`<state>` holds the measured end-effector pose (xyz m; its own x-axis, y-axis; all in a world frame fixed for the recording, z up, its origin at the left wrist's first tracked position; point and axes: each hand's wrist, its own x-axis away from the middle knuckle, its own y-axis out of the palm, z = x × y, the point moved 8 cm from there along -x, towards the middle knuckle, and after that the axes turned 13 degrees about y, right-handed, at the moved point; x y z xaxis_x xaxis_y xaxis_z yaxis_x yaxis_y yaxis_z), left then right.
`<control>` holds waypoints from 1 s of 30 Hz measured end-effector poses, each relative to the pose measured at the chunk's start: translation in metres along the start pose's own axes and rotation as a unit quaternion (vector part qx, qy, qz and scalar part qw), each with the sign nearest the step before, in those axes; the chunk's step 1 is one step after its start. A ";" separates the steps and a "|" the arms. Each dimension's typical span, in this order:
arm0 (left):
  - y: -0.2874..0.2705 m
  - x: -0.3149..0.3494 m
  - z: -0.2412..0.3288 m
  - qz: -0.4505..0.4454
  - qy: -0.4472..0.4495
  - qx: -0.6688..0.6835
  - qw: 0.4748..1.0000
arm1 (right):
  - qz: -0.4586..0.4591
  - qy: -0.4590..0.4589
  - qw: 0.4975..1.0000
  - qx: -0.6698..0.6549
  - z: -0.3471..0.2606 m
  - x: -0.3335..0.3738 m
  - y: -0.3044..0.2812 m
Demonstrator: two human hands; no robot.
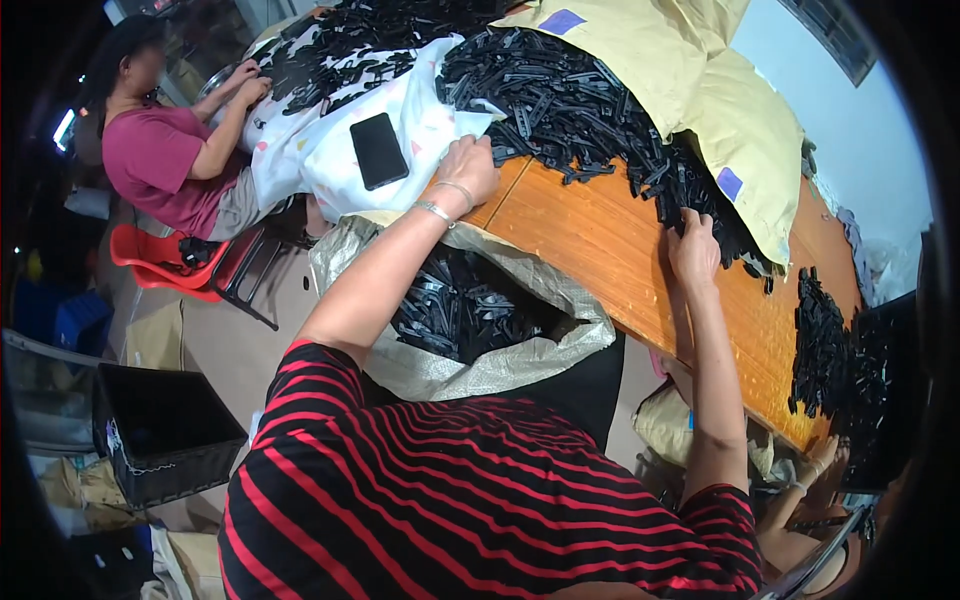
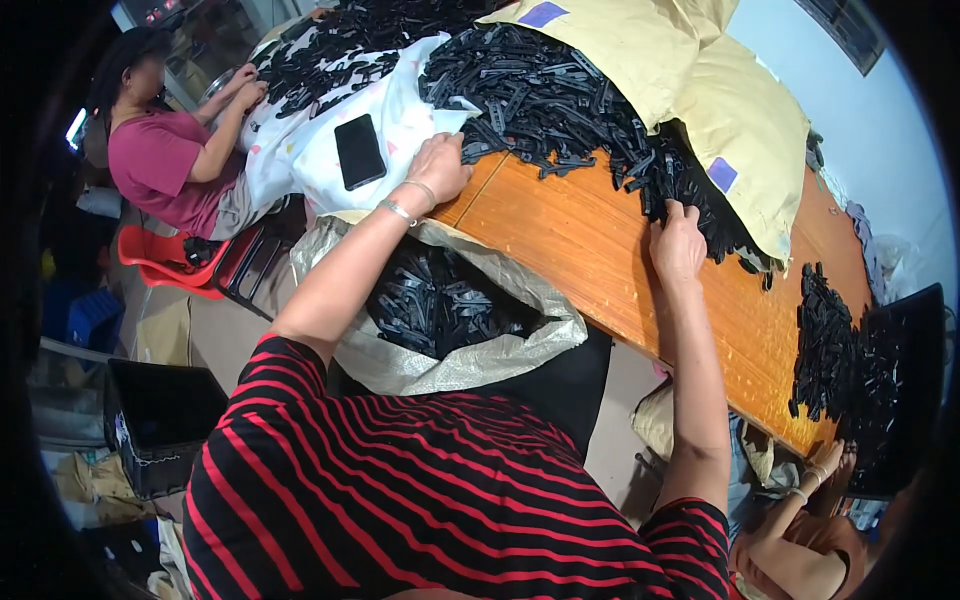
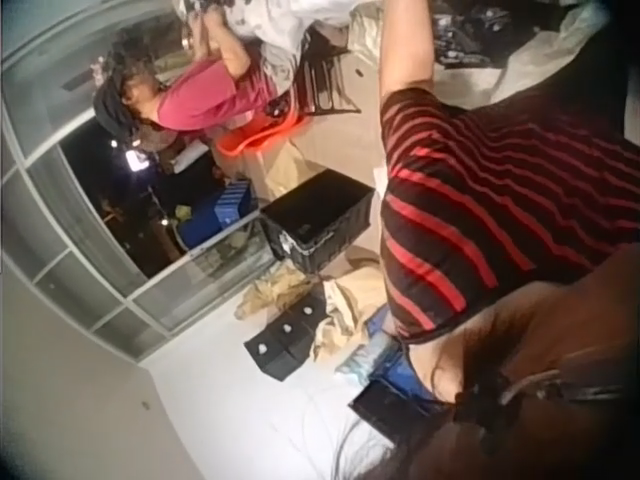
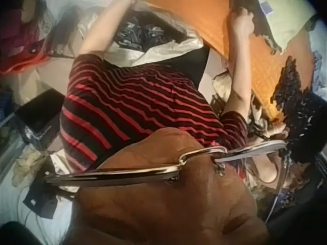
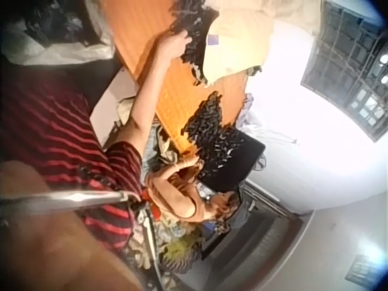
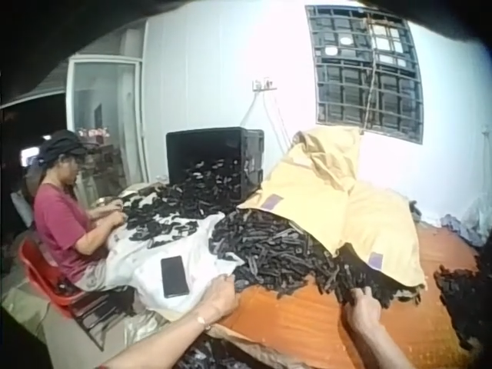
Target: Sorting and inspecting small black plastic parts on a table in a workshop setting.
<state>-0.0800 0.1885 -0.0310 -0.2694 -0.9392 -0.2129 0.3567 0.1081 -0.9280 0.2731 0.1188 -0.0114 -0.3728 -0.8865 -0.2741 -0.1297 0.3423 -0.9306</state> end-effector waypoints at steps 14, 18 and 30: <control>0.022 -0.005 0.061 0.021 0.056 0.047 0.997 | -0.015 -0.003 1.000 0.015 0.008 -0.009 0.028; 0.010 0.003 0.067 0.099 0.137 0.137 0.976 | 0.000 -0.009 1.000 -0.002 0.005 -0.005 0.024; 0.011 -0.035 0.007 0.150 -0.014 0.126 0.981 | 0.013 -0.039 0.999 -0.032 -0.004 -0.004 0.024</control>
<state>-0.0601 0.2198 -0.0319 -0.0946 -0.8865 -0.4530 0.6265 0.3006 -0.7191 0.2674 0.1319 -0.0317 -0.3041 -0.8978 -0.3185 -0.1812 0.3828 -0.9059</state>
